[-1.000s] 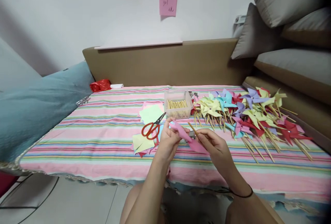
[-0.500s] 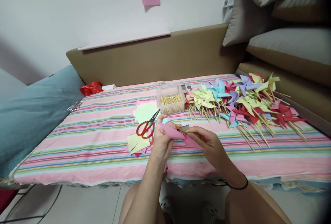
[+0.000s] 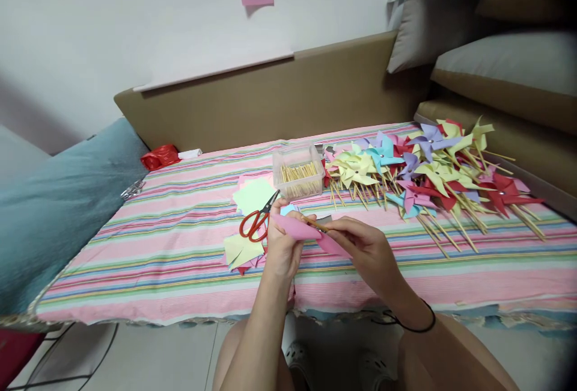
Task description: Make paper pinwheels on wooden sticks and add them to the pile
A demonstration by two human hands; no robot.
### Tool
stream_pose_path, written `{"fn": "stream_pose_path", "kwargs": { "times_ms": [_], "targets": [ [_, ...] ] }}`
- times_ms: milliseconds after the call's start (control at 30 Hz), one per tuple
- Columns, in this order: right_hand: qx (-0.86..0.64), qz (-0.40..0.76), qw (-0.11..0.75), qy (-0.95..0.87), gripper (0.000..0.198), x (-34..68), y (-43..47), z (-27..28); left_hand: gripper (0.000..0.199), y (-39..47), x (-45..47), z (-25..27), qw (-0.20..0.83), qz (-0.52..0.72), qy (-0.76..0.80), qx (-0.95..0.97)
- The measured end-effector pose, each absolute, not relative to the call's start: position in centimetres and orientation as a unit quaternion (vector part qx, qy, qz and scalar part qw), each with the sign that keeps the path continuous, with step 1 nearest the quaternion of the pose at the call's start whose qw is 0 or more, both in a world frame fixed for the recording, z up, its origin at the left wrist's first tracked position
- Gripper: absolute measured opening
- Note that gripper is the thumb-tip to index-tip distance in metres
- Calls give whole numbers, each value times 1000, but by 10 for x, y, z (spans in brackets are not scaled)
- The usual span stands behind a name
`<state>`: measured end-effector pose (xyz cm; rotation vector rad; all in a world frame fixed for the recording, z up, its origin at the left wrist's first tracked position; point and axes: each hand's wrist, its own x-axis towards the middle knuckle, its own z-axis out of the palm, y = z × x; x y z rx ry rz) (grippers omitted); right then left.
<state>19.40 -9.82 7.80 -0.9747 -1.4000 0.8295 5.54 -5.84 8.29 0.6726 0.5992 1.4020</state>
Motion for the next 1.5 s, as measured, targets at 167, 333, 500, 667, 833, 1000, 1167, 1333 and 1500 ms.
{"fn": "stream_pose_path", "kwargs": {
  "times_ms": [167,333,500,667,833,1000,1167,1333,1500],
  "targets": [
    [-402,342,593,-608,16,194,-98,76,73,-60,55,84,667,630,273,289],
    [-393,333,596,-616,20,193,-99,78,78,-62,56,85,659,640,289,271],
    [-396,331,586,-624,20,192,-99,78,77,-60,56,83,661,646,263,278],
    [-399,358,582,-612,14,190,-98,78,73,-58,54,80,657,643,237,314],
    [-430,479,554,-528,21,188,-94,71,67,-54,58,80,631,654,264,324],
    [-439,545,486,-524,27,192,-86,59,65,-43,57,80,558,707,333,279],
    [-478,524,411,-573,22,196,-83,52,65,-27,45,72,493,734,409,223],
    [-487,548,375,-567,18,194,-84,50,63,-21,38,67,468,739,427,229],
    [-491,535,391,-565,17,193,-82,50,60,-21,39,69,458,750,429,210]
  ]
}}
